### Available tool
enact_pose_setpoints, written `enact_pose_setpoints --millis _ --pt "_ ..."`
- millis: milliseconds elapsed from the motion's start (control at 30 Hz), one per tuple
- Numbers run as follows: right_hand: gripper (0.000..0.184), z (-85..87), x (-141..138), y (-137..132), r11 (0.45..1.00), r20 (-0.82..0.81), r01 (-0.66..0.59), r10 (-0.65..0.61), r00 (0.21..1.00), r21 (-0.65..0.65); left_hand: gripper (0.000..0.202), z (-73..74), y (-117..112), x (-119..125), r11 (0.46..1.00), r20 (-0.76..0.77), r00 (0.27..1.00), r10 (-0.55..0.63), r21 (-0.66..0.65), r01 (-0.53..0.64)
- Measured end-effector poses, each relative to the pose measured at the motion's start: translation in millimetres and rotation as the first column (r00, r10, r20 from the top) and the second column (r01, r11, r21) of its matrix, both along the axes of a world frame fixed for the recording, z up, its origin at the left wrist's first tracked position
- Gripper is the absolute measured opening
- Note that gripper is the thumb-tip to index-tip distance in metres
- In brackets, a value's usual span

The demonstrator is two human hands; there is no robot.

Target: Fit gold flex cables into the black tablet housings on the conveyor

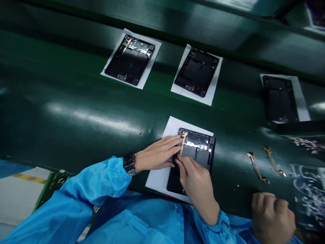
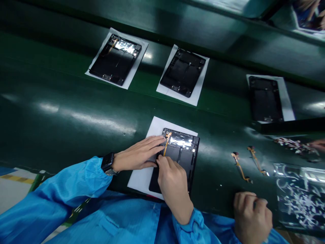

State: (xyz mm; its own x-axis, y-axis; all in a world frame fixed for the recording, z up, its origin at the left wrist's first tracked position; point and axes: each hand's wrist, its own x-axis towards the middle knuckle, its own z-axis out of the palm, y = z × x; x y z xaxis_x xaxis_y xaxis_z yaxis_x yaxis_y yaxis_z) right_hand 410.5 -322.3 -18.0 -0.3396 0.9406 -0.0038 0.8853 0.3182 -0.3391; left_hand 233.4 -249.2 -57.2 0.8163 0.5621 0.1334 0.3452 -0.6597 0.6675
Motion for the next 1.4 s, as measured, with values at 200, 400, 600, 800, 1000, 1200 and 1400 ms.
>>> enact_pose_setpoints --millis 200,400,600,800,1000,1200,1400 --pt "0.023 -0.5 0 4 0.999 0.007 -0.037 0.037 0.999 0.018 0.070 -3.7 -1 -1 1.000 0.021 1.000 0.005 0.010 -0.005" --pt "0.012 -0.3 18 -2 0.997 -0.114 0.079 -0.077 0.990 0.018 0.075 -6.1 -1 -1 0.999 0.013 1.000 0.010 0.049 -0.011" --pt "0.015 -4.0 12 -3 0.998 -0.045 0.042 -0.039 0.998 0.054 0.076 -6.0 -1 0 0.999 0.020 1.000 0.024 0.038 -0.024" --pt "0.019 -4.9 -6 0 0.998 0.041 0.004 -0.007 0.999 0.070 0.072 -3.7 -1 1 0.999 0.003 1.000 0.021 0.030 -0.021" --pt "0.015 -9.8 12 0 0.996 -0.218 0.084 -0.080 0.973 0.009 0.076 -4.4 -3 -2 0.999 -0.002 1.000 0.018 0.047 -0.018" --pt "0.014 -14.9 56 10 0.795 -0.787 0.432 -0.561 0.256 -0.426 0.037 11.7 12 11 0.989 0.037 0.993 0.111 0.093 -0.114" --pt "0.021 -24.3 100 16 0.737 -0.785 0.362 -0.619 0.024 -0.570 0.013 16.3 51 59 0.946 -0.204 0.963 0.174 0.307 -0.106"
